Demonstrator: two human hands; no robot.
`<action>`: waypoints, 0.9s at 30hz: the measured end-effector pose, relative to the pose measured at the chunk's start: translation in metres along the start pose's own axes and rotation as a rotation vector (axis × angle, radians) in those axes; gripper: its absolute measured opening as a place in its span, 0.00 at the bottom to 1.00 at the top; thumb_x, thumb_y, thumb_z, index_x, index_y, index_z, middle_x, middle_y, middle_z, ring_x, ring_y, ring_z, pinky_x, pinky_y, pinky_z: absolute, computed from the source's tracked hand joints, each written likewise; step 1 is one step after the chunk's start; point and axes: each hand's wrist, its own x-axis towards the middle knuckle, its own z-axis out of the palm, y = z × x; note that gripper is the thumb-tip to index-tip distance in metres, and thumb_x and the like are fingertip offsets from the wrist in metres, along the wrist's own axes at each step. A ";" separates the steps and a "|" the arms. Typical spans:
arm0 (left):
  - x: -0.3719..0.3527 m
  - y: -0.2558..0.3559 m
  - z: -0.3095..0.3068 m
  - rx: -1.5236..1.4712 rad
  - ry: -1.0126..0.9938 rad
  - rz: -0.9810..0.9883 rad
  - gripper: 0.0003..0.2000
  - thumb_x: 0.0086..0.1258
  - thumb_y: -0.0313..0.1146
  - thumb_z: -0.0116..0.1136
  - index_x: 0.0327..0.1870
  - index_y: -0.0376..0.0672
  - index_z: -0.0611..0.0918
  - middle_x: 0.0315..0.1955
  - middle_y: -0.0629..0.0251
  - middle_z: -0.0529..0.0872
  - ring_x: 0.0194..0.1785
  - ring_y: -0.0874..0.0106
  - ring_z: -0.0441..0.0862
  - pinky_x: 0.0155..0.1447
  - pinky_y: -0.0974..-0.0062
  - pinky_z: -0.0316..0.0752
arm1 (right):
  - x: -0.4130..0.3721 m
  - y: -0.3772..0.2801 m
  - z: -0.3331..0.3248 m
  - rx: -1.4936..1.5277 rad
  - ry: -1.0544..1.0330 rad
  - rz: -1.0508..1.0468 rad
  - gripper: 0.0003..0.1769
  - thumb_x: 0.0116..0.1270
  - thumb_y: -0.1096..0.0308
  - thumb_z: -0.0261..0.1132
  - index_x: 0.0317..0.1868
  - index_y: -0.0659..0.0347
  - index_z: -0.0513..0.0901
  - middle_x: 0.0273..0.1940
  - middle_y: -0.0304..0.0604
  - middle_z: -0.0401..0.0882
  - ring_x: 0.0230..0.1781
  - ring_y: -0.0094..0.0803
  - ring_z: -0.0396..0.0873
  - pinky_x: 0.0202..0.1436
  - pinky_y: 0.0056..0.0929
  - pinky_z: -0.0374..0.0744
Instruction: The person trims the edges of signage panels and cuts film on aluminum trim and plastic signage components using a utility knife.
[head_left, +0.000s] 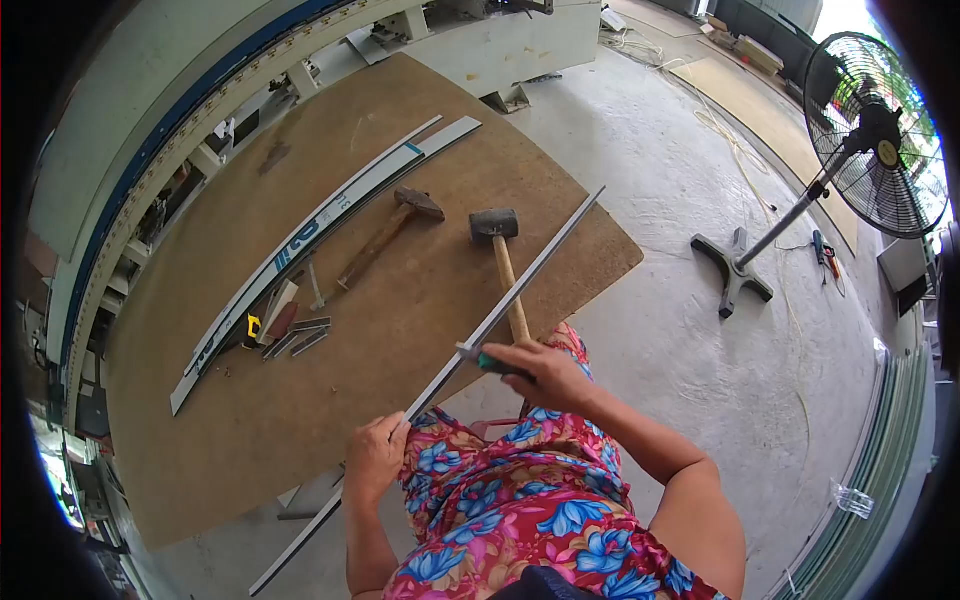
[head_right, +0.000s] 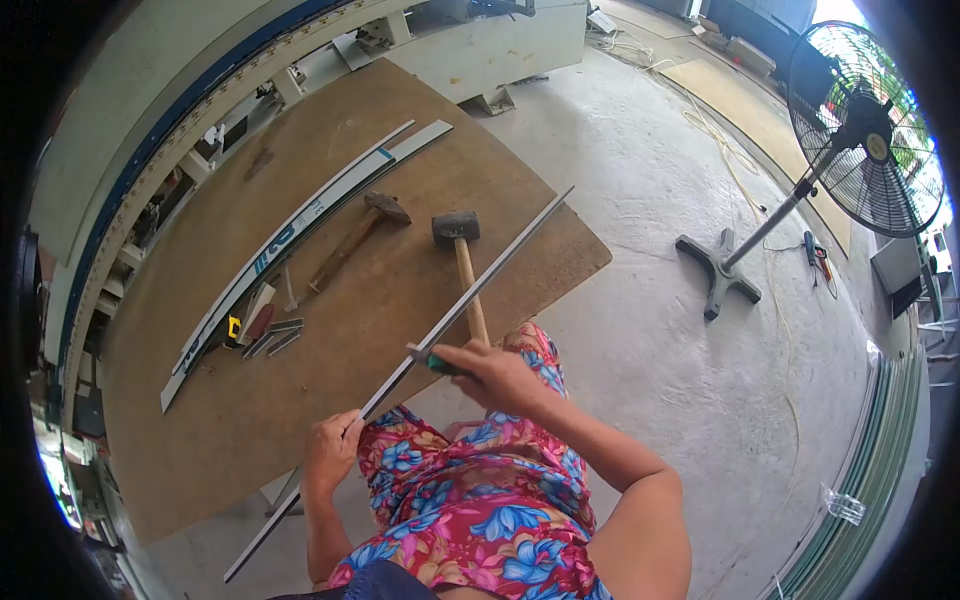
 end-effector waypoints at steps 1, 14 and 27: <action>-0.001 0.001 -0.001 -0.010 -0.010 0.001 0.12 0.68 0.35 0.56 0.42 0.34 0.82 0.33 0.46 0.83 0.38 0.49 0.81 0.40 0.62 0.74 | 0.000 -0.003 0.004 -0.004 -0.027 0.000 0.31 0.61 0.71 0.65 0.66 0.45 0.71 0.40 0.47 0.75 0.38 0.48 0.79 0.40 0.42 0.78; -0.011 -0.015 -0.006 -0.088 -0.141 -0.130 0.14 0.71 0.38 0.54 0.45 0.36 0.83 0.30 0.44 0.82 0.33 0.52 0.82 0.36 0.65 0.74 | 0.011 0.056 -0.018 -0.007 0.205 0.107 0.28 0.60 0.72 0.63 0.63 0.50 0.75 0.40 0.51 0.78 0.40 0.49 0.79 0.45 0.41 0.77; -0.011 -0.022 -0.009 -0.175 -0.191 -0.161 0.15 0.72 0.39 0.53 0.45 0.34 0.82 0.19 0.53 0.69 0.22 0.72 0.66 0.30 0.70 0.67 | 0.032 0.140 -0.072 -0.123 0.410 0.250 0.23 0.60 0.70 0.63 0.58 0.58 0.78 0.48 0.57 0.81 0.49 0.50 0.80 0.54 0.38 0.76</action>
